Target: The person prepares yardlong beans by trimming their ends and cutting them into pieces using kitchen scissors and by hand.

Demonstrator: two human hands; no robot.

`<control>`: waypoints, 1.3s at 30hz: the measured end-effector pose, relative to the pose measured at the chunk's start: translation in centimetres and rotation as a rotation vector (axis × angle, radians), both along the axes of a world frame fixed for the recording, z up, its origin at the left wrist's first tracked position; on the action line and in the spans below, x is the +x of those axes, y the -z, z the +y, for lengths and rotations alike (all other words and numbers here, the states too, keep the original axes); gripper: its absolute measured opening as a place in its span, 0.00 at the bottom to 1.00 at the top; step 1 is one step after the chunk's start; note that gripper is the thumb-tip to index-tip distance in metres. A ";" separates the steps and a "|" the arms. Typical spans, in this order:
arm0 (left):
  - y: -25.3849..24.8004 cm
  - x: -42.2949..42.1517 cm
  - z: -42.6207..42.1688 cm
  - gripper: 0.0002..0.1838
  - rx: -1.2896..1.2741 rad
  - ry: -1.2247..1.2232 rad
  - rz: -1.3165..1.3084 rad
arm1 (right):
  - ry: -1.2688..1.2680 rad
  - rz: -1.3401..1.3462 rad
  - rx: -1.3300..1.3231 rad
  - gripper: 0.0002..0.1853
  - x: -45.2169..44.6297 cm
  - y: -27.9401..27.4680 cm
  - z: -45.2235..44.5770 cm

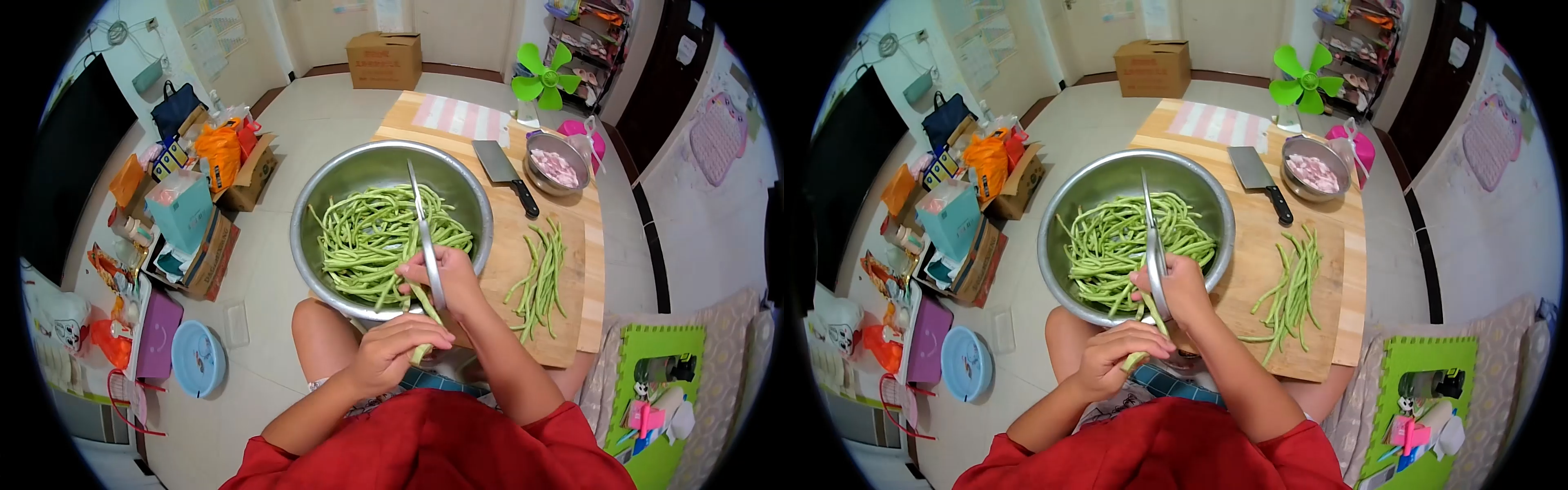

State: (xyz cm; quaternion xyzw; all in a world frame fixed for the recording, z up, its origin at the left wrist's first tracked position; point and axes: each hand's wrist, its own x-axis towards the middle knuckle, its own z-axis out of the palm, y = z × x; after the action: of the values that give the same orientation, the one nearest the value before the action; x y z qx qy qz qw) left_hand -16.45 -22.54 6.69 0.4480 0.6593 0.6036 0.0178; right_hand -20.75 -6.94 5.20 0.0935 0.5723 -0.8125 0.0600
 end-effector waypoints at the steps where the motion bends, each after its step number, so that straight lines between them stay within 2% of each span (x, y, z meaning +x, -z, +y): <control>1: -0.1 0.3 -0.1 0.12 -0.013 0.043 -0.034 | -0.007 0.027 0.070 0.10 -0.6 -0.1 -0.2; 2: -0.3 0.4 -0.4 0.12 -0.008 0.037 -0.031 | -0.011 0.058 0.139 0.09 -1.3 -0.5 -0.4; 4: -0.9 0.4 -1.5 0.08 0.111 -0.015 -0.232 | -0.015 -0.039 0.156 0.09 -2.3 -1.9 -0.4; 5: -0.6 -0.2 -1.9 0.10 0.165 -0.031 -0.185 | -0.028 -0.007 0.120 0.10 -3.0 -2.2 -0.4; 7: -0.8 -0.9 -2.2 0.11 0.378 -0.216 -0.487 | -0.043 0.028 0.086 0.10 -3.9 -3.3 -0.3; 8: -1.3 -1.8 -2.1 0.11 0.508 -0.330 -0.649 | -0.028 0.128 0.021 0.11 -4.0 -4.4 -0.4; 9: -1.5 -2.8 -2.2 0.11 0.514 -0.332 -0.640 | -0.015 0.230 -0.042 0.13 -4.1 -5.4 -0.5; 11: -1.6 -4.7 -2.6 0.12 0.544 -0.225 -0.913 | -0.045 0.314 -0.031 0.13 -4.1 -6.3 -0.6; 12: -1.8 -5.5 -2.3 0.12 0.554 -0.228 -0.909 | -0.069 0.388 -0.024 0.13 -4.0 -6.6 -0.5; 14: -2.0 -6.9 -1.6 0.13 0.712 0.026 -1.116 | -0.115 0.404 -0.044 0.13 -3.2 -6.2 -0.3; 15: 0.1 -8.6 -2.0 0.12 0.786 0.232 -1.134 | -0.122 0.396 -0.002 0.12 -2.9 -5.2 -0.2; 18: -1.2 -9.7 -1.1 0.10 0.871 0.202 -1.267 | -0.157 0.349 0.055 0.11 -1.2 -3.7 0.2; 20: -0.1 -11.3 -0.7 0.09 0.927 0.162 -1.252 | -0.096 0.250 0.046 0.13 -0.3 -2.1 0.3; 22: 0.4 -12.2 -0.2 0.09 0.901 -0.010 -1.027 | -0.130 0.230 0.057 0.12 0.1 -0.5 0.9; 23: 0.0 -12.3 0.2 0.09 0.897 -0.100 -1.015 | -0.162 0.211 0.065 0.12 0.3 -0.1 1.1; 24: 0.2 -12.3 0.0 0.09 0.898 -0.098 -1.012 | -0.163 0.214 0.066 0.12 0.5 0.1 1.3; 26: -0.5 -11.9 -0.1 0.09 0.802 0.084 -0.789 | -0.102 0.247 0.172 0.10 0.7 -0.3 1.6; 27: -0.8 -11.2 0.4 0.09 0.709 -0.030 -0.712 | -0.090 0.288 0.094 0.08 0.5 -0.7 1.7; 28: -1.0 -10.8 0.4 0.09 0.704 -0.020 -0.712 | -0.079 0.291 0.093 0.08 0.2 -0.5 1.8; 30: -1.0 -10.1 0.1 0.10 0.441 0.120 -0.618 | 0.038 0.322 0.091 0.11 -0.6 -0.1 2.1; 31: -1.2 -9.6 0.3 0.11 0.365 0.182 -0.609 | 0.017 0.213 0.122 0.14 -0.3 -1.9 2.2; 32: -1.1 -9.2 0.6 0.12 0.300 0.213 -0.589 | 0.063 0.311 0.098 0.17 -0.7 -1.8 1.8; 35: -1.4 -8.4 0.6 0.15 0.109 0.328 -0.600 | 0.108 0.248 -0.135 0.23 -1.6 -2.2 1.5; 38: -1.8 -7.4 0.8 0.15 0.044 0.391 -0.683 | 0.104 0.274 -0.206 0.22 -1.7 -4.2 1.5; 39: -2.4 -7.1 0.5 0.14 0.016 0.398 -0.722 | 0.147 0.260 -0.224 0.18 -1.7 -4.5 1.4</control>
State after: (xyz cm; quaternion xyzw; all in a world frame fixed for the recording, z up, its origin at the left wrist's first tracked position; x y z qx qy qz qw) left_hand -23.54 -22.06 9.07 0.3262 0.5065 0.7120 0.3607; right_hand -22.46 -5.53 9.75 0.0220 0.4729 -0.8785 -0.0640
